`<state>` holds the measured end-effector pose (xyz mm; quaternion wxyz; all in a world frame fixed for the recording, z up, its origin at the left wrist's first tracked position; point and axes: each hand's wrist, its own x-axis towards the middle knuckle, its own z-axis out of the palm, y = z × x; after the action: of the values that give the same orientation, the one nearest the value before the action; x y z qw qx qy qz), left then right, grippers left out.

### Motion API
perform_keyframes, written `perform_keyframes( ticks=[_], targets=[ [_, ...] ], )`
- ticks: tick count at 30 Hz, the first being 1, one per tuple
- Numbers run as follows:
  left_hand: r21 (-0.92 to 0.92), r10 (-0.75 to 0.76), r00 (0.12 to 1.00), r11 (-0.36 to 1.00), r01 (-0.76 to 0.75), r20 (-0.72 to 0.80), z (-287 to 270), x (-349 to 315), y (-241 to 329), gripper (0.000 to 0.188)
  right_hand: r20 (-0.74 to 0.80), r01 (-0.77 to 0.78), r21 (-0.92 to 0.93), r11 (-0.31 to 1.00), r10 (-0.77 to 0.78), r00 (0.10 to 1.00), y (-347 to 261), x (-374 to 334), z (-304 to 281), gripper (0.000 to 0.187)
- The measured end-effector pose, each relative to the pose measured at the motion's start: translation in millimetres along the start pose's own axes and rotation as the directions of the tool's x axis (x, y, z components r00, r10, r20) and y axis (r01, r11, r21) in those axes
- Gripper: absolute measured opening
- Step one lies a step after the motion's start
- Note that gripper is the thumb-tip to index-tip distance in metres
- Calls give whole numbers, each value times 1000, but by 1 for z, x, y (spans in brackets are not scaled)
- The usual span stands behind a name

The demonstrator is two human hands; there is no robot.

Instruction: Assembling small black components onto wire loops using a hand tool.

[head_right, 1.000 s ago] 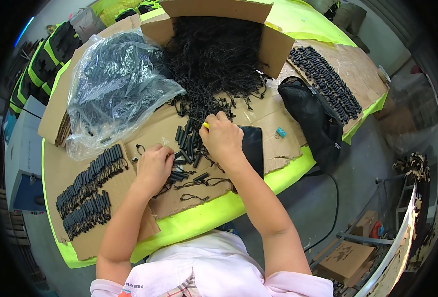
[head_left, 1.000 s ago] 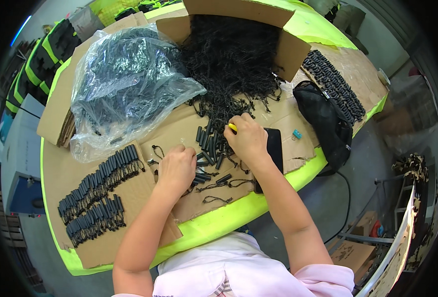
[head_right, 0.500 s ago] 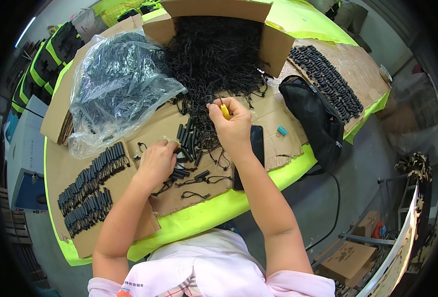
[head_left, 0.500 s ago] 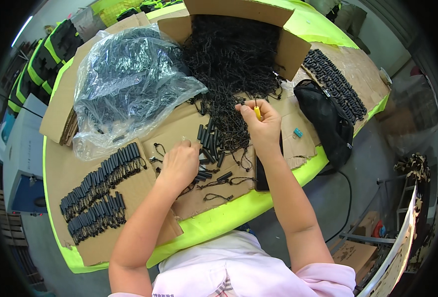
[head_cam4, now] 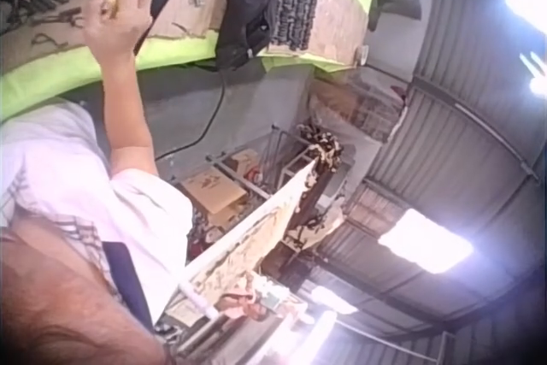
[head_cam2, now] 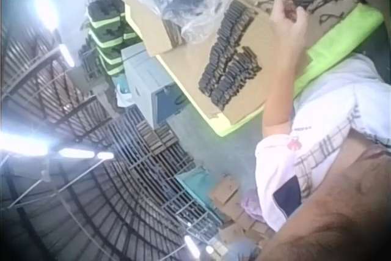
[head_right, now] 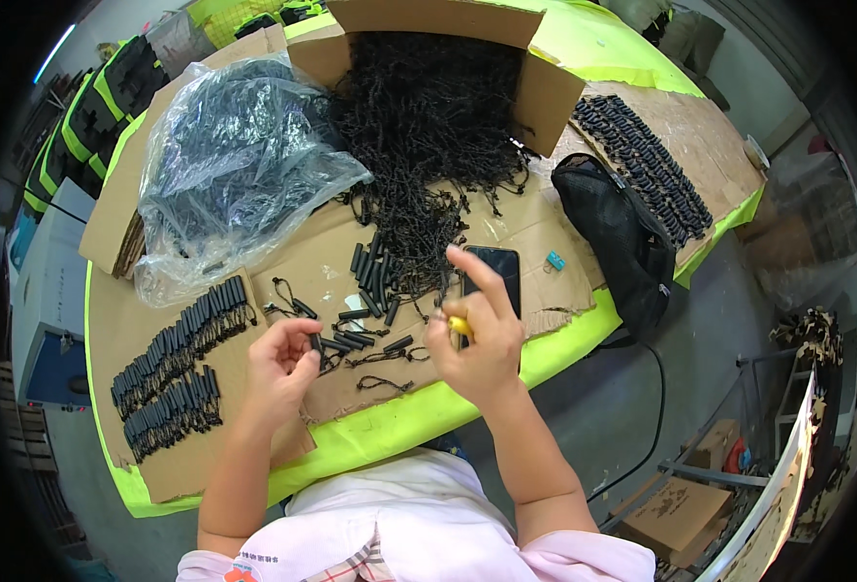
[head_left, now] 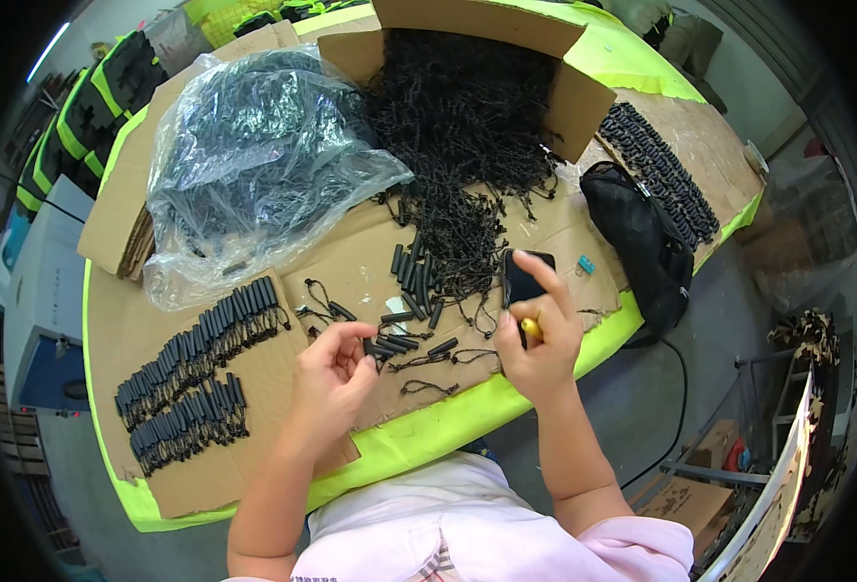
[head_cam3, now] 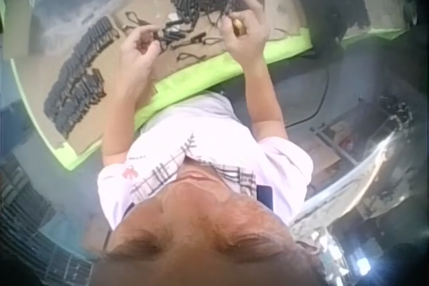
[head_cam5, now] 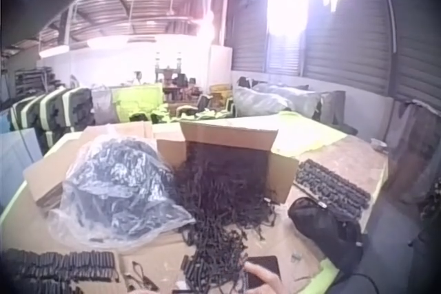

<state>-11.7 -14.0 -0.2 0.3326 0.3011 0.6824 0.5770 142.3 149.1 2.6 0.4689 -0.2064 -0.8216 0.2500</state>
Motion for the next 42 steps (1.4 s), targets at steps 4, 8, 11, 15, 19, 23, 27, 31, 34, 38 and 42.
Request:
perform_keyframes(
  ticks=[4, 8, 11, 15, 19, 23, 27, 31, 34, 38, 42],
  targets=[
    [-261, -89, 995, 962, 76, -41, -3, -18, -3, 22, 177, -252, 436, 864, 193, 965, -1, -29, 3, 11],
    [-543, -166, 985, 823, 165, 49, 5, -22, -12, 22, 511, -568, 785, 246, 260, 819, -11, -46, 23, 10],
    [-649, -172, 984, 743, 163, 50, 7, -25, -10, 22, 596, -638, 677, 367, 233, 768, -28, -52, 26, 7],
    [-735, -179, 984, 665, 133, 16, 11, -26, -8, 23, 525, -556, 585, 590, 247, 814, -49, -58, 32, 20],
    [-759, -156, 988, 641, 115, 17, 13, -30, -10, 24, 465, -423, 406, 810, 215, 859, -56, -56, 34, 23],
    [-701, -113, 991, 712, 33, -69, 18, -34, -11, 25, 317, -235, 304, 923, 134, 939, -51, -60, 40, 24],
    [-621, -72, 986, 783, -37, -149, 23, -37, -13, 23, 177, 13, 158, 987, -41, 983, -50, -59, 44, 31],
    [-597, -38, 984, 799, -74, -174, 25, -38, -14, 23, 76, 165, 130, 978, -175, 982, -45, -61, 50, 32],
    [-647, -71, 985, 761, -48, -157, 24, -37, -13, 25, 71, 201, 165, 966, -215, 974, -47, -59, 49, 28],
    [-741, -116, 991, 670, 28, -67, 23, -37, -13, 32, 148, 131, 247, 960, -171, 974, -47, -62, 47, 25],
    [-637, 1, 997, 769, -50, -76, 24, -38, -13, 33, 417, -486, 474, 734, 299, 858, -50, -67, 45, 21]
  ],
)
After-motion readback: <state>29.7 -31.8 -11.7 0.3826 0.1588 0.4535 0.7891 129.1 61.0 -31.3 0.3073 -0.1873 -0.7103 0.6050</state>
